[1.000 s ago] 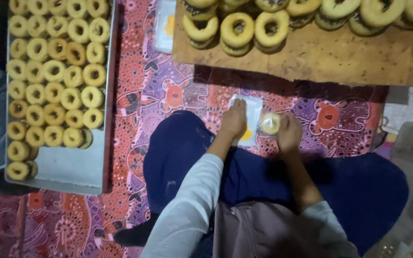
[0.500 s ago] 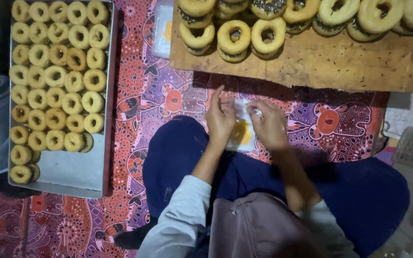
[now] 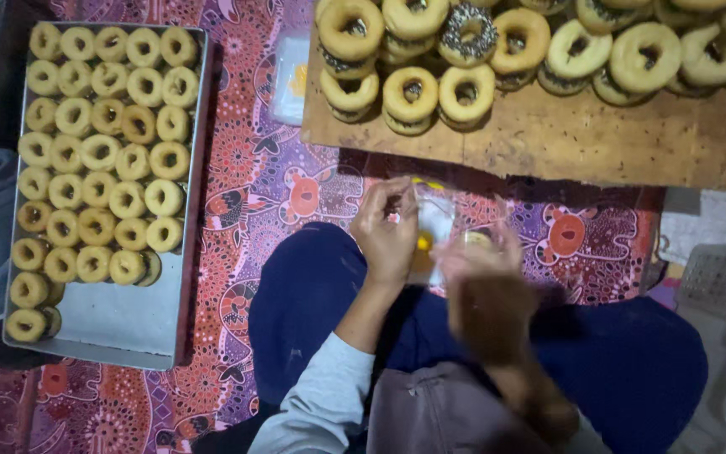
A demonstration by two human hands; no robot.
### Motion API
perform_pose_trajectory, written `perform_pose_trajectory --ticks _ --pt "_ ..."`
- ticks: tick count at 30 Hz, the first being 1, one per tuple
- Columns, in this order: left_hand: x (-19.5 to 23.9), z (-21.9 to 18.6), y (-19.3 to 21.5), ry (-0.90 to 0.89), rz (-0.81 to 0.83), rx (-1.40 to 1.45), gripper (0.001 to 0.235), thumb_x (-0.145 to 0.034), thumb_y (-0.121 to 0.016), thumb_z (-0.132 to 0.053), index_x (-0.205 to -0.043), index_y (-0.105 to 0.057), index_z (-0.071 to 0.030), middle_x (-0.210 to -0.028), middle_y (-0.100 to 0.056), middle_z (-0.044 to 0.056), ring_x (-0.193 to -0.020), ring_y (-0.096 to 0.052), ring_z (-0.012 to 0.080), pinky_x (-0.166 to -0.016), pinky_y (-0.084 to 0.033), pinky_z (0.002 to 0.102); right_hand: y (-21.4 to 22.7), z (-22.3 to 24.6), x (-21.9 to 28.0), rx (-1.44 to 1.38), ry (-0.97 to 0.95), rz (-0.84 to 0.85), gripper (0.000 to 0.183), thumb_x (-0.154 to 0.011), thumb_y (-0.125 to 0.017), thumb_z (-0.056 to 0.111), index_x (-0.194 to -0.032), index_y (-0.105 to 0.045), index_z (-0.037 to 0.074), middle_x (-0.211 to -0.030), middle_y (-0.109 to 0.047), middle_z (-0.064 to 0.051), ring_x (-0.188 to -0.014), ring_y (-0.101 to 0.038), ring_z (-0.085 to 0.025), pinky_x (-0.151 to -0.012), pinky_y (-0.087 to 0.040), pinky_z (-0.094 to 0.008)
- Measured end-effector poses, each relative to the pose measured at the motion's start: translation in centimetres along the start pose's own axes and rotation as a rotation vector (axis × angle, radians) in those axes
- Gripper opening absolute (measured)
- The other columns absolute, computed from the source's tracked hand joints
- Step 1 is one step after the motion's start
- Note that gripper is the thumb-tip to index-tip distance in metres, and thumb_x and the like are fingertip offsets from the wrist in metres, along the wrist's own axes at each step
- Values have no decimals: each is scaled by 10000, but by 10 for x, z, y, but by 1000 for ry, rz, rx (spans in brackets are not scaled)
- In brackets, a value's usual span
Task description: The person sits on the floor and repeatedly picks up donuts from a tray, places them into small plastic bags, and sets the packaged donuts aside. The process is repeated continuously for multiple donuts.
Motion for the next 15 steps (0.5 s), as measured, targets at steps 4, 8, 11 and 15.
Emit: perform_pose_trajectory --ticks 4,8,11,15 --pt "8 -32 0 -283 85 -24 133 -916 -699 28 -1039 -706 -23 -1091 -757 116 -1025 -758 216 -906 -607 323 -17 -13 -11 131 -112 164 446 -970 -584 57 -1411 -553 3 -1428 -612 -230 -1323 -617 -358 -1258 -226 -640" --pt "0 -36 -1 -199 75 325 508 -832 -703 -18 -1296 -502 -58 -1313 -546 67 -1187 -601 246 -994 -527 347 -30 -42 -41 142 -1 58 531 -946 -611 30 -1466 -544 -51 -1460 -578 -248 -1356 -596 -388 -1211 -263 -640" --pt "-28 10 -11 313 49 1026 573 -867 -668 -60 -1400 -478 -147 -1264 -618 101 -1144 -646 283 -983 -536 400 -46 -37 -44 148 144 170 486 -936 -692 124 -1420 -665 107 -1399 -606 -226 -1273 -629 -342 -1179 -369 -559" --pt "-72 48 -25 325 129 1351 237 -1051 -732 21 -1204 -553 0 -1132 -655 139 -1071 -650 310 -1070 -573 562 -46 -83 -75 -423 -346 47 293 -955 -722 164 -1230 -734 63 -1166 -757 -146 -1021 -715 -252 -1046 -502 -490"
Point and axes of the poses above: each hand's wrist, its own x-axis away from the middle knuckle, its own y-axis out of the back of the hand, z = x × y, the point moved 6 cm from there along -x, towards the middle knuckle
